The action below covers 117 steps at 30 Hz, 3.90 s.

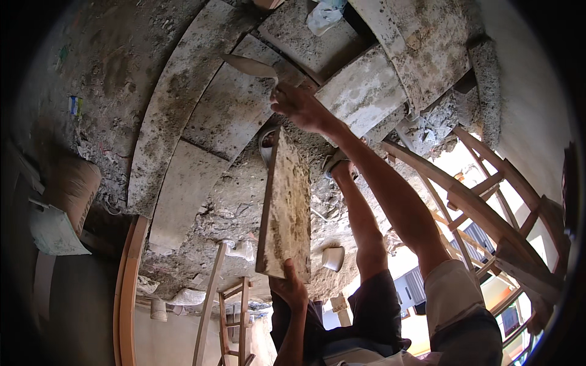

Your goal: The person uses a trowel to apply and smooth cement onto a wall next to a wooden ladder in an unfinished room.

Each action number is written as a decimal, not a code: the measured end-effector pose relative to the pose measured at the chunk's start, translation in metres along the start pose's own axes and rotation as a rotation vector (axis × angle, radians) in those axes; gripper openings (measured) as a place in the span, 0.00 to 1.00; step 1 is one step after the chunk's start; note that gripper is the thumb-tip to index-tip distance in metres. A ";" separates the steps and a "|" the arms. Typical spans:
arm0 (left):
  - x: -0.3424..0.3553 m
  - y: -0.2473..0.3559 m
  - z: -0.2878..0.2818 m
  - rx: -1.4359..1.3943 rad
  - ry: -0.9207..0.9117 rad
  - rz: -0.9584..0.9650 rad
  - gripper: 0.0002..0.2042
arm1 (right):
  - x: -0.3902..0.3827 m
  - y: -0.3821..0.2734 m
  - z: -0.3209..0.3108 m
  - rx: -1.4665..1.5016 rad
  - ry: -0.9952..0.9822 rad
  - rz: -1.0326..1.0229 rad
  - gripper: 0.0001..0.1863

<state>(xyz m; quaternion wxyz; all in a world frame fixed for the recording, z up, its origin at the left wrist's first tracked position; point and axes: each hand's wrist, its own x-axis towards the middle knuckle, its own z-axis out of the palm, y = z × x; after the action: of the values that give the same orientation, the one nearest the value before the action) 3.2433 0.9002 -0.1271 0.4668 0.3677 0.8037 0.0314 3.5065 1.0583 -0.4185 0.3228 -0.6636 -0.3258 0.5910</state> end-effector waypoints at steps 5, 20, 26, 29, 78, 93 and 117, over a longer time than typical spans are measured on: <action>0.012 0.053 -0.056 -0.141 0.117 -0.035 0.38 | -0.168 -0.008 -0.014 -0.015 0.438 0.183 0.11; 0.145 0.189 0.166 -0.551 -0.454 0.166 0.41 | -0.523 -0.058 0.031 0.047 0.634 0.612 0.17; 0.211 0.200 0.290 -0.643 -0.664 0.205 0.44 | -0.532 -0.023 0.039 0.215 0.604 0.849 0.21; 0.270 0.187 0.294 -0.620 -0.636 0.204 0.48 | -0.528 -0.007 0.035 0.241 0.574 0.863 0.21; -0.163 -0.037 -0.115 1.839 -0.712 0.630 0.53 | -0.771 -0.036 0.348 1.149 1.459 0.640 0.23; -0.403 -0.186 -0.041 1.868 -1.310 1.269 0.26 | -0.959 0.117 0.539 2.282 2.462 0.590 0.10; -0.442 -0.467 -0.037 2.451 -0.348 1.468 0.50 | -1.099 0.671 0.649 2.446 2.261 0.774 0.30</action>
<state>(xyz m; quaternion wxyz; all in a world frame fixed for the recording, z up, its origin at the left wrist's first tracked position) 3.0823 0.2968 0.0317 -0.1684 0.8526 -0.1097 -0.4824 2.7973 -0.1970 -0.3945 -0.5063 0.1395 -0.8239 0.2132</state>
